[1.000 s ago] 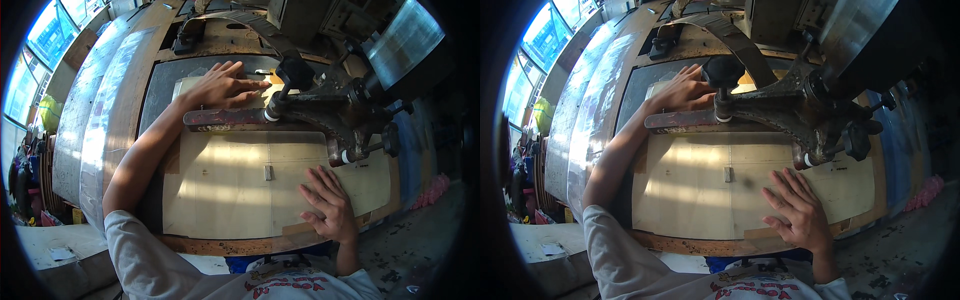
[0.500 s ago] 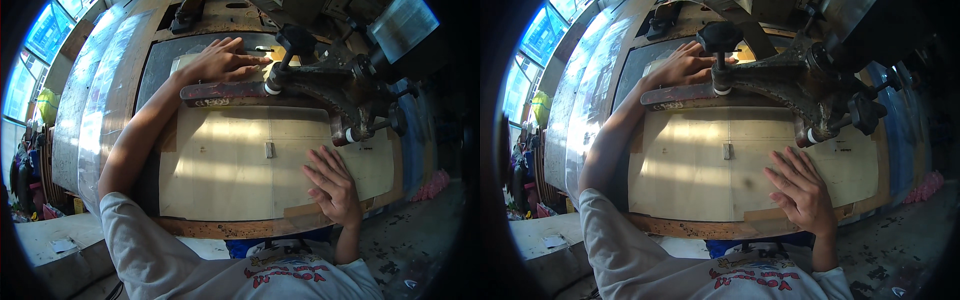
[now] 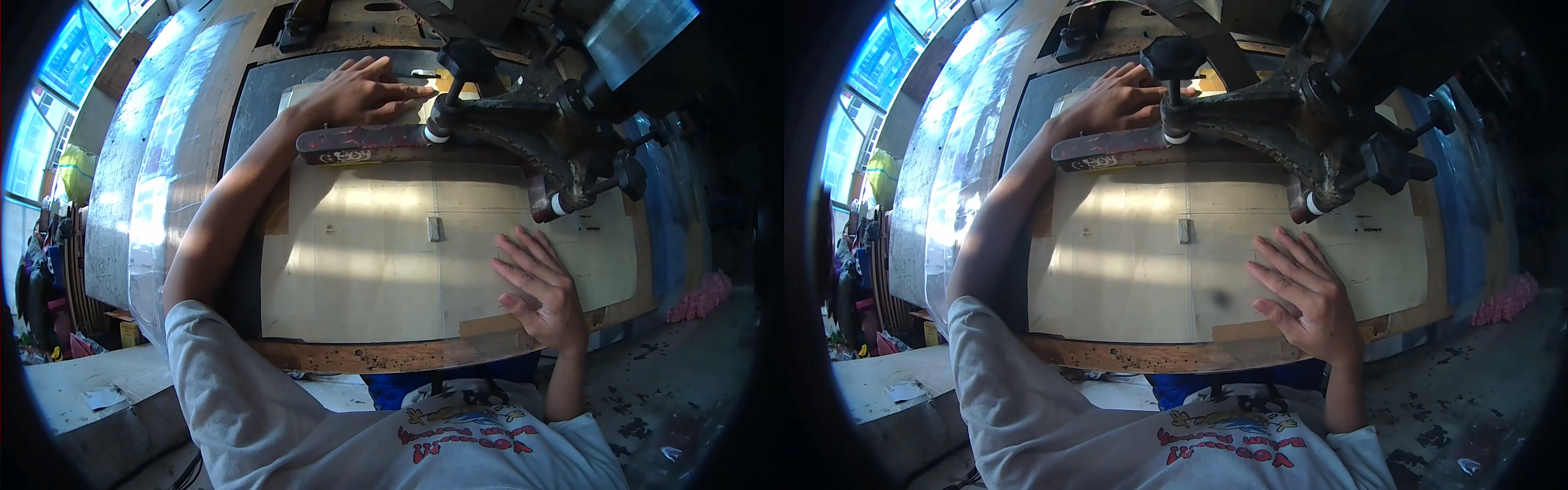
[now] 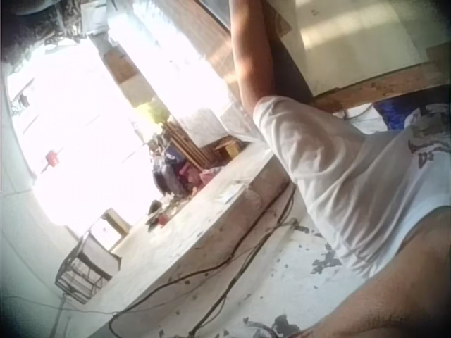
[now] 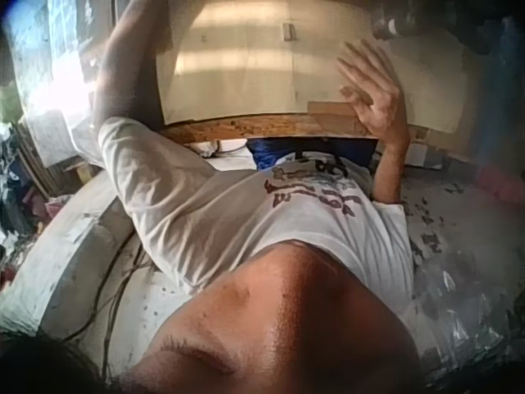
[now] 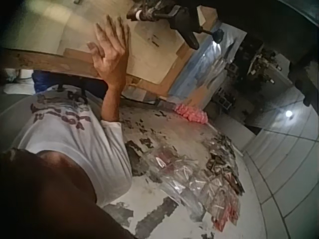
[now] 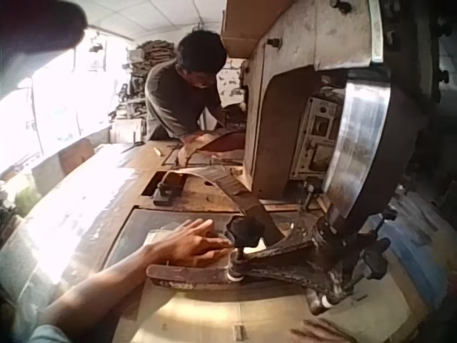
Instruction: The person positions plastic film sheets onto a template on the worktable, presses them under a heat sealing machine, and removes and gathers the finished plastic sleeves.
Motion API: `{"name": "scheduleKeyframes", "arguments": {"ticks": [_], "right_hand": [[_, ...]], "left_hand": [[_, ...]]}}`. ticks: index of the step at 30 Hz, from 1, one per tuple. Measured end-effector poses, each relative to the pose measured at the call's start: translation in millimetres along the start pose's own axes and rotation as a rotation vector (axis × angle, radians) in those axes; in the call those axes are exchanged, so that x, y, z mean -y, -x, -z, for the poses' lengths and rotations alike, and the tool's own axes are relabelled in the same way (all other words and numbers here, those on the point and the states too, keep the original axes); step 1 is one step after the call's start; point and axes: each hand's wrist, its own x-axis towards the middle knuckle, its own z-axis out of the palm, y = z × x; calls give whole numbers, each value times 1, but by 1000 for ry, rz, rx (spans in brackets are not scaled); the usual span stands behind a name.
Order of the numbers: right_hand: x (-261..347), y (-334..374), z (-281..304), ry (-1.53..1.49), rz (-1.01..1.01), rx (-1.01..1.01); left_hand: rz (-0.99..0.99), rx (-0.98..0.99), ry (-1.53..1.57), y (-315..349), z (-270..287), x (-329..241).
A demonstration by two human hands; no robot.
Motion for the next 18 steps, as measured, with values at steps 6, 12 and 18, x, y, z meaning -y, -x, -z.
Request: {"name": "scheduleKeyframes", "arguments": {"ticks": [6, 12, 18], "right_hand": [[5, 2, -2, -42, -10, -30], [8, 12, -2, -36, -17, -53], [10, 7, 1, -53, 23, -107]], "left_hand": [[-77, -160, -45, 10, -4, 2], [27, -124, 17, 6, 2, -20], [-25, -124, 72, 4, 11, -2]]}}
